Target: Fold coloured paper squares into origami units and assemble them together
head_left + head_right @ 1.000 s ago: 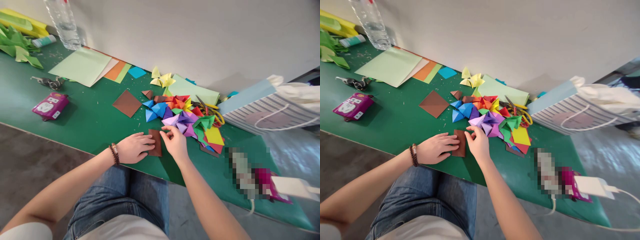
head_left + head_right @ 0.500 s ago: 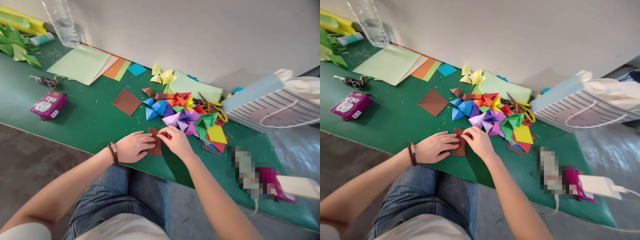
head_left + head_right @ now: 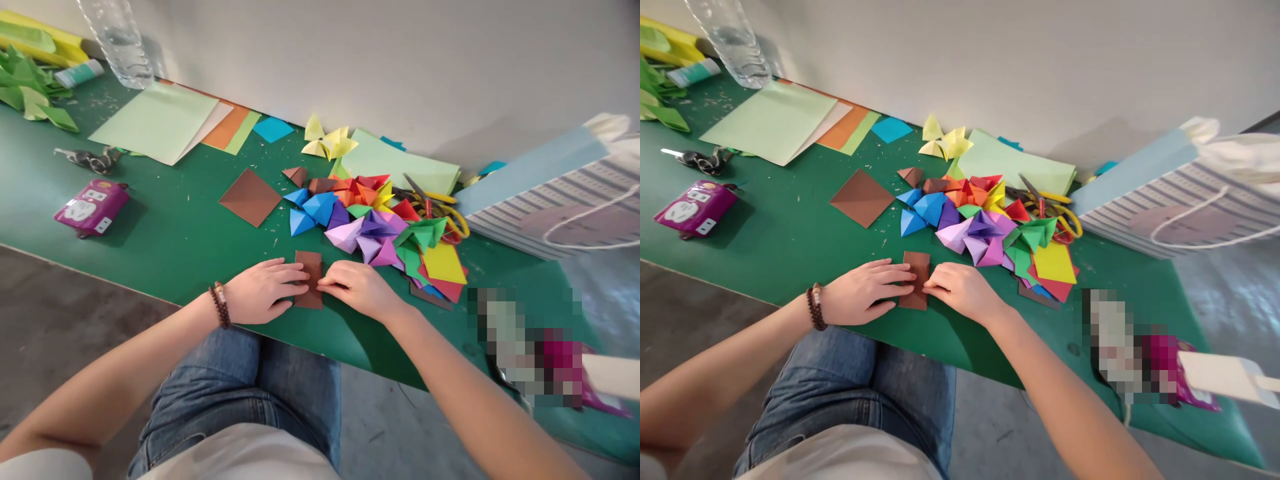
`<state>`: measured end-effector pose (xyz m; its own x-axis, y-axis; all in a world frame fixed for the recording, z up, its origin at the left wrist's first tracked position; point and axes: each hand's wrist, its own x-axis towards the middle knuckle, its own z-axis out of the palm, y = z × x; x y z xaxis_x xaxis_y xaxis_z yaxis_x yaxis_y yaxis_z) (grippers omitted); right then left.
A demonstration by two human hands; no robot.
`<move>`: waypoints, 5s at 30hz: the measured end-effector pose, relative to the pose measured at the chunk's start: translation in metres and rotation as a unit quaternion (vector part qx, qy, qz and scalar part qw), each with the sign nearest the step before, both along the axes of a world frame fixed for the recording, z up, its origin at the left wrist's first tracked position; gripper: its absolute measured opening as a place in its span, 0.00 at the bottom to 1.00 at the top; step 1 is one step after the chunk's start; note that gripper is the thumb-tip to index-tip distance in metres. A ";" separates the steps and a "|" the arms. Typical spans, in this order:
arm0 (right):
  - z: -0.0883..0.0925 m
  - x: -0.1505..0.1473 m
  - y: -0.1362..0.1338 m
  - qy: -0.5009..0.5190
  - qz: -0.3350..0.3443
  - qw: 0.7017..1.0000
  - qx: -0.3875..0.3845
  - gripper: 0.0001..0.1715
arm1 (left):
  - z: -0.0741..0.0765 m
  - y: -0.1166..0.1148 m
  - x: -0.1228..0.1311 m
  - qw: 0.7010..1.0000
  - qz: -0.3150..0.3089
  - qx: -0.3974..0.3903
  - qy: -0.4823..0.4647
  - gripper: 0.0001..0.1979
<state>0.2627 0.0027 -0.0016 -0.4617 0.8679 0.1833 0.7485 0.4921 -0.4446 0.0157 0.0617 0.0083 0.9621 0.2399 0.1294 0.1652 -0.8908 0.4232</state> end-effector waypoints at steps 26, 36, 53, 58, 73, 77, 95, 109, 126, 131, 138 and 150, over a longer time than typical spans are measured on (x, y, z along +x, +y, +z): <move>0.005 -0.025 -0.046 0.176 -0.246 0.950 -0.078 0.05 | -0.009 -0.060 0.014 0.983 0.168 0.070 -0.030 0.23; -0.005 -0.027 -0.068 0.192 -0.295 0.932 -0.088 0.05 | -0.018 -0.071 0.033 0.959 0.252 0.108 -0.066 0.09; -0.009 -0.032 -0.039 0.206 -0.325 0.921 -0.064 0.07 | -0.016 -0.070 0.033 0.960 0.252 0.102 -0.074 0.11; -0.010 -0.032 -0.026 0.229 -0.328 0.915 -0.058 0.07 | -0.017 -0.070 0.032 0.961 0.247 0.094 -0.075 0.11; -0.012 -0.034 0.006 0.206 -0.321 0.925 0.000 0.06 | -0.019 -0.070 0.032 0.961 0.246 0.096 -0.077 0.11; -0.012 -0.036 0.004 0.186 -0.320 0.928 0.031 0.05 | -0.019 -0.070 0.031 0.962 0.249 0.088 -0.074 0.11; 0.016 -0.033 0.025 0.154 -0.279 0.944 -0.085 0.20 | -0.020 -0.069 0.025 0.964 0.249 0.066 -0.072 0.12; 0.049 -0.027 0.004 0.203 -0.163 0.929 0.262 0.10 | 0.031 -0.068 0.025 0.821 0.297 -0.326 -0.361 0.16; 0.033 -0.041 0.002 0.414 -0.249 0.873 0.073 0.17 | 0.029 -0.054 0.023 0.751 0.356 -0.451 -0.326 0.12; 0.038 -0.044 -0.002 0.375 -0.317 0.867 0.078 0.12 | 0.032 -0.055 0.026 0.734 0.347 -0.494 -0.311 0.11; 0.043 -0.047 -0.002 0.324 -0.327 0.880 0.120 0.12 | 0.034 -0.059 0.036 0.657 0.339 -0.578 -0.346 0.12; 0.034 -0.047 -0.003 0.296 -0.282 0.885 0.224 0.04 | 0.029 -0.048 0.033 0.504 0.353 -0.679 -0.401 0.21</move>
